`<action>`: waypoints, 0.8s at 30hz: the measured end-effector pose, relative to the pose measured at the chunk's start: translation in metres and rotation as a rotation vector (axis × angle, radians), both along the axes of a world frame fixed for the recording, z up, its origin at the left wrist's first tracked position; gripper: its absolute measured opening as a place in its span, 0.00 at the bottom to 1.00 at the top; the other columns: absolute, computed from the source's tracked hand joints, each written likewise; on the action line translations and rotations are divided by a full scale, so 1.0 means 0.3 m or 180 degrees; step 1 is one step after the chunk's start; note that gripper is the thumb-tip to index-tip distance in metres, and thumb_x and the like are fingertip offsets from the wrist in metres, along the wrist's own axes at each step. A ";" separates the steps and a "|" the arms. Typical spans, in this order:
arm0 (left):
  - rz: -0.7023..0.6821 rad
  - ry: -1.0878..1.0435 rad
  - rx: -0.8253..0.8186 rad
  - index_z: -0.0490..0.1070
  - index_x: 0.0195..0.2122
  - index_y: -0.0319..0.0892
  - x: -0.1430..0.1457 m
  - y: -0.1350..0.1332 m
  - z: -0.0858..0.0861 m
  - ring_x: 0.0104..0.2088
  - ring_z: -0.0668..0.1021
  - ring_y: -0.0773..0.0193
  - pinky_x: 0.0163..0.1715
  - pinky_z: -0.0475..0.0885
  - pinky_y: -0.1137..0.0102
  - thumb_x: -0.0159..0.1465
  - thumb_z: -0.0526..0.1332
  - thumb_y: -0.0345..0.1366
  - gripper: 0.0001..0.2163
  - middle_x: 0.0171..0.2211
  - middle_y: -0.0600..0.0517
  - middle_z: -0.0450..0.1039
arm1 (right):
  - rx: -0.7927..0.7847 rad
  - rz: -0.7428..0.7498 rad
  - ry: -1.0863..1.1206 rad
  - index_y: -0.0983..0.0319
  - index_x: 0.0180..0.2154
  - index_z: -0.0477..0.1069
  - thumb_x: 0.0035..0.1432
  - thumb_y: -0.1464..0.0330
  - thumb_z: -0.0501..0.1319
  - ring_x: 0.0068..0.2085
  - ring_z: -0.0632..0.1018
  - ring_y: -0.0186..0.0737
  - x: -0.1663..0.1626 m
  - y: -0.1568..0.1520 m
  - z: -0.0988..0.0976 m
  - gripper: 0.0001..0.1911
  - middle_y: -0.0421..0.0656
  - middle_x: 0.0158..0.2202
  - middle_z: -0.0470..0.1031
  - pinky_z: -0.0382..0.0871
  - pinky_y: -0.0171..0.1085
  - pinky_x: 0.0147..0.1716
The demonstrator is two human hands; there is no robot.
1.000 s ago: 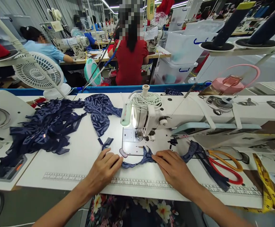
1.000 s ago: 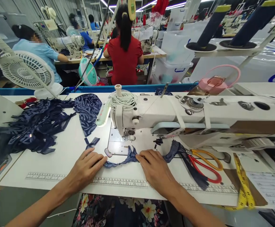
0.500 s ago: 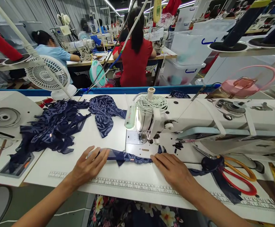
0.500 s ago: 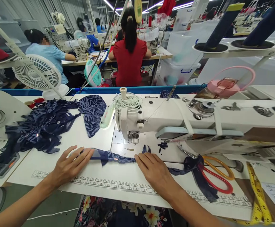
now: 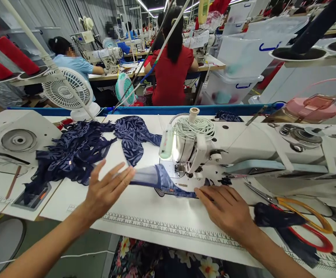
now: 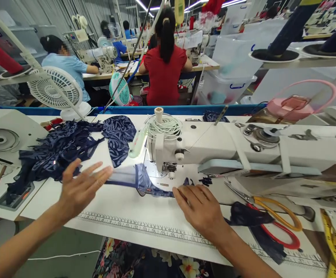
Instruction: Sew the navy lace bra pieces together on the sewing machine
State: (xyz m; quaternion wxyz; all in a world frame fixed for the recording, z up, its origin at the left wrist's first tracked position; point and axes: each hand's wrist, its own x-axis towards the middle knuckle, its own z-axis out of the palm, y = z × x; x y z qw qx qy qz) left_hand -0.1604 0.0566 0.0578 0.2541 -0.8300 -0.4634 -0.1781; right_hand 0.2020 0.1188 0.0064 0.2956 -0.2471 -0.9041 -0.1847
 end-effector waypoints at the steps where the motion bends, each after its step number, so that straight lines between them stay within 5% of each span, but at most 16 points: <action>1: 0.0004 -0.0035 -0.0353 0.62 0.61 0.45 0.007 -0.028 -0.018 0.58 0.71 0.56 0.65 0.45 0.47 0.64 0.50 0.19 0.26 0.53 0.49 0.75 | -0.0099 0.0088 -0.0048 0.63 0.46 0.73 0.57 0.81 0.61 0.40 0.76 0.45 0.000 -0.003 0.000 0.16 0.48 0.39 0.79 0.67 0.47 0.43; 6: 0.0045 -0.0636 -0.1214 0.61 0.61 0.39 0.112 -0.095 -0.105 0.59 0.69 0.52 0.62 0.56 0.46 0.64 0.54 0.29 0.23 0.58 0.42 0.68 | -0.0737 0.0496 -0.0022 0.65 0.49 0.71 0.60 0.77 0.57 0.44 0.75 0.46 -0.056 -0.010 0.011 0.15 0.49 0.42 0.77 0.65 0.47 0.46; 10: 0.0203 -0.0957 -0.1025 0.63 0.59 0.34 0.265 -0.011 -0.177 0.56 0.72 0.52 0.58 0.67 0.53 0.68 0.55 0.33 0.19 0.55 0.39 0.71 | -0.1184 0.0709 -0.0214 0.64 0.46 0.72 0.61 0.76 0.54 0.44 0.75 0.43 -0.116 -0.006 0.021 0.13 0.47 0.40 0.76 0.65 0.45 0.46; 14: -0.0113 -0.0946 -0.1277 0.61 0.59 0.32 0.364 0.072 -0.236 0.60 0.69 0.51 0.59 0.67 0.51 0.68 0.55 0.33 0.19 0.58 0.37 0.67 | -0.1206 0.0703 -0.0216 0.63 0.40 0.73 0.61 0.75 0.56 0.39 0.75 0.41 -0.121 -0.002 0.019 0.08 0.45 0.35 0.75 0.65 0.45 0.44; 18: -0.0457 -0.0923 -0.1324 0.61 0.59 0.34 0.396 0.109 -0.242 0.59 0.70 0.50 0.60 0.64 0.47 0.68 0.55 0.31 0.19 0.57 0.38 0.69 | -0.1137 0.0525 0.0092 0.62 0.36 0.72 0.61 0.74 0.57 0.37 0.74 0.40 -0.105 0.008 0.014 0.06 0.43 0.32 0.74 0.65 0.44 0.42; 24: -0.0180 -0.1088 -0.1545 0.60 0.60 0.35 0.417 0.150 -0.222 0.60 0.68 0.50 0.61 0.61 0.46 0.67 0.55 0.31 0.20 0.57 0.38 0.67 | -0.1080 0.0334 0.0340 0.61 0.37 0.72 0.61 0.75 0.57 0.35 0.74 0.39 -0.097 0.027 0.007 0.06 0.42 0.32 0.74 0.66 0.43 0.41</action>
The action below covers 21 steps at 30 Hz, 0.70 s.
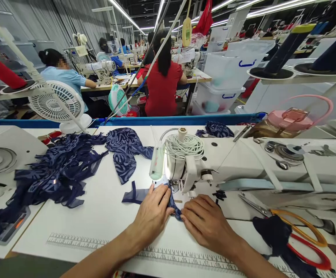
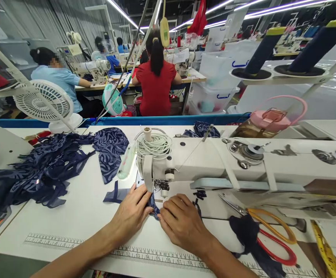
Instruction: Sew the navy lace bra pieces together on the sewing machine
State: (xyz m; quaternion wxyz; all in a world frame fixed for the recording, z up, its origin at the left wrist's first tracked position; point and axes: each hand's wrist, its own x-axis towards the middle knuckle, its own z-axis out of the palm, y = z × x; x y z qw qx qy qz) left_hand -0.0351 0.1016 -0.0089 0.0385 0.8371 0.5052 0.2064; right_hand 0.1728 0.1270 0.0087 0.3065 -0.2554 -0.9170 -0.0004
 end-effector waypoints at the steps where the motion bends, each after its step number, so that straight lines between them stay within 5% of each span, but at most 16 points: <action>1: 0.0024 -0.0019 -0.0029 0.60 0.61 0.36 0.004 0.004 0.000 0.60 0.68 0.50 0.61 0.61 0.46 0.67 0.55 0.31 0.20 0.57 0.38 0.67 | -0.0020 -0.0013 0.0004 0.61 0.36 0.72 0.61 0.75 0.57 0.34 0.73 0.39 0.001 0.002 -0.001 0.06 0.42 0.31 0.74 0.66 0.43 0.40; 7: 0.0063 -0.0013 -0.0031 0.60 0.60 0.36 0.016 -0.014 -0.003 0.62 0.66 0.50 0.62 0.61 0.47 0.67 0.55 0.32 0.20 0.58 0.38 0.66 | -0.0052 0.0014 0.0167 0.61 0.35 0.72 0.60 0.76 0.58 0.34 0.74 0.40 0.006 -0.007 0.009 0.06 0.42 0.30 0.74 0.66 0.43 0.38; 12: 0.0368 -0.0140 0.0355 0.66 0.55 0.41 -0.062 0.003 0.077 0.54 0.73 0.55 0.59 0.65 0.51 0.68 0.53 0.32 0.15 0.50 0.43 0.73 | 0.0237 0.0086 0.0422 0.61 0.34 0.71 0.60 0.77 0.57 0.33 0.75 0.41 0.004 -0.006 0.014 0.07 0.43 0.30 0.75 0.66 0.45 0.39; 16: 0.1071 -0.0261 0.0863 0.72 0.48 0.40 -0.208 0.163 0.157 0.47 0.74 0.53 0.51 0.68 0.50 0.66 0.52 0.25 0.13 0.43 0.43 0.73 | 0.0591 0.0294 0.0455 0.62 0.35 0.72 0.59 0.78 0.58 0.33 0.76 0.42 -0.019 0.006 0.025 0.07 0.44 0.30 0.76 0.66 0.45 0.39; 18: 0.1026 -0.0270 0.0932 0.72 0.50 0.41 -0.271 0.274 0.182 0.55 0.69 0.48 0.55 0.62 0.45 0.62 0.56 0.23 0.16 0.51 0.40 0.69 | 0.0691 0.0381 0.0395 0.62 0.34 0.72 0.59 0.78 0.57 0.32 0.76 0.42 -0.040 0.003 0.046 0.09 0.43 0.29 0.76 0.66 0.45 0.38; 21: 0.0653 -0.0358 0.0894 0.76 0.38 0.43 -0.332 0.402 0.225 0.57 0.68 0.51 0.61 0.56 0.48 0.55 0.61 0.19 0.14 0.52 0.46 0.69 | 0.0686 0.0471 0.0363 0.61 0.33 0.72 0.59 0.79 0.55 0.30 0.76 0.41 -0.072 -0.015 0.082 0.11 0.42 0.28 0.76 0.68 0.43 0.37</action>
